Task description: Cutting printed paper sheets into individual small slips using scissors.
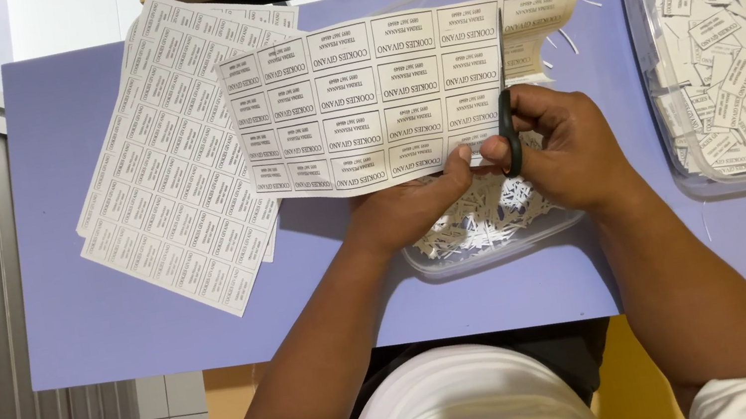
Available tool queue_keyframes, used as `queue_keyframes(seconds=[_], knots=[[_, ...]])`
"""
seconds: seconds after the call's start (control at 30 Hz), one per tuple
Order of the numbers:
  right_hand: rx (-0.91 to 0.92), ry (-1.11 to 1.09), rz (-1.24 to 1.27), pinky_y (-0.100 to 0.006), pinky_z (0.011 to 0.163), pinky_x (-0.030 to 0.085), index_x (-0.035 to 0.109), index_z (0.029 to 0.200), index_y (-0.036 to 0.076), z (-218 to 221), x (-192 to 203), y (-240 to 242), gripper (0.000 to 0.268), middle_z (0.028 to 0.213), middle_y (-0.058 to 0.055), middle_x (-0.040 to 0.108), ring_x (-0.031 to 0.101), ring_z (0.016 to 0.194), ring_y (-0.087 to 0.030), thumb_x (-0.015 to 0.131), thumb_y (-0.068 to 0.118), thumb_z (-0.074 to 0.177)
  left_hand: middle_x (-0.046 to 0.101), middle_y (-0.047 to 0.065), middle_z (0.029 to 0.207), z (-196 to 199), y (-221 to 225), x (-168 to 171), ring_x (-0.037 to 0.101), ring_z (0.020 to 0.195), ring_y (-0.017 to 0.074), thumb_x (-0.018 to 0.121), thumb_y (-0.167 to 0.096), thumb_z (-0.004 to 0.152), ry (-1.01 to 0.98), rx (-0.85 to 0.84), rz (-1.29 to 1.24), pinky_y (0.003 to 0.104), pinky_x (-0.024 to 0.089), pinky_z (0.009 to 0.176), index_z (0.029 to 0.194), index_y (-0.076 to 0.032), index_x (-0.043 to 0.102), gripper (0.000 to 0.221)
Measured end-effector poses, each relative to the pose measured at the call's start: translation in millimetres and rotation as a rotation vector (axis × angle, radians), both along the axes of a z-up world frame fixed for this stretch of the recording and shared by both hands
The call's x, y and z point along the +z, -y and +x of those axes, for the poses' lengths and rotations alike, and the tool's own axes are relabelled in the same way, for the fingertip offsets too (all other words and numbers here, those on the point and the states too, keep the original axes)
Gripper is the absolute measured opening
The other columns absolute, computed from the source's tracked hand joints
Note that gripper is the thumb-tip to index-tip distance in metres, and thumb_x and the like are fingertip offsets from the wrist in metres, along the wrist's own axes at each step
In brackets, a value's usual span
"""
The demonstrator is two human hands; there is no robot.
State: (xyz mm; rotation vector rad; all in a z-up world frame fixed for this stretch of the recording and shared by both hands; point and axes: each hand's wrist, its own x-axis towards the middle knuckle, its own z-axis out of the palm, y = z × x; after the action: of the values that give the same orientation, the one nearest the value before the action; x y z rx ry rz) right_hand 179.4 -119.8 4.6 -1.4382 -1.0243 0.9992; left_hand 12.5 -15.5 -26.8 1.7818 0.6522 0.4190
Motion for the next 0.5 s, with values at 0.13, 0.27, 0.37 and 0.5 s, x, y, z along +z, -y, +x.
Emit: queue_keyframes(seconds=[0.13, 0.27, 0.37, 0.5], knots=[[-0.007, -0.008, -0.018, -0.040, 0.083, 0.071, 0.064, 0.120, -0.002, -3.1, 6.3, -2.7, 0.042, 0.112, -0.013, 0.073, 0.072, 0.105, -0.023, 0.071, 0.024, 0.088, 0.060, 0.007, 0.148, -0.9, -0.3, -2.6, 0.050, 0.144, 0.0274, 0.057, -0.042, 0.096, 0.057, 0.019, 0.119, 0.039, 0.030, 0.126, 0.142, -0.015, 0.057, 0.053], [-0.015, 0.131, 0.106, -0.037, 0.083, 0.054, 0.070, 0.096, 0.000, -5.7, 14.4, -6.5, 0.024, 0.066, -0.013, 0.069, 0.068, 0.070, -0.019, 0.080, 0.022, 0.093, 0.061, 0.007, 0.146, -2.0, -2.0, -2.5, 0.052, 0.141, 0.0257, 0.059, -0.042, 0.096, 0.071, 0.021, 0.126, 0.039, 0.032, 0.125, 0.142, -0.015, 0.056, 0.053], [-0.028, 0.147, 0.114, -0.037, 0.083, 0.053, 0.070, 0.096, 0.000, -5.6, 14.0, -6.2, 0.024, 0.064, -0.011, 0.066, 0.063, 0.071, -0.017, 0.079, 0.022, 0.094, 0.063, 0.007, 0.143, -1.9, -3.4, -2.5, 0.053, 0.138, 0.0243, 0.061, -0.042, 0.096, 0.083, 0.023, 0.131, 0.040, 0.034, 0.123, 0.142, -0.014, 0.056, 0.054], [-0.040, 0.154, 0.123, -0.036, 0.081, 0.052, 0.070, 0.095, 0.000, -4.6, 11.5, -7.2, 0.025, 0.061, -0.010, 0.062, 0.058, 0.069, -0.017, 0.080, 0.023, 0.094, 0.064, 0.007, 0.140, -3.2, -3.9, -3.0, 0.056, 0.134, 0.0222, 0.063, -0.042, 0.096, 0.100, 0.027, 0.138, 0.040, 0.037, 0.121, 0.142, -0.014, 0.056, 0.054]])
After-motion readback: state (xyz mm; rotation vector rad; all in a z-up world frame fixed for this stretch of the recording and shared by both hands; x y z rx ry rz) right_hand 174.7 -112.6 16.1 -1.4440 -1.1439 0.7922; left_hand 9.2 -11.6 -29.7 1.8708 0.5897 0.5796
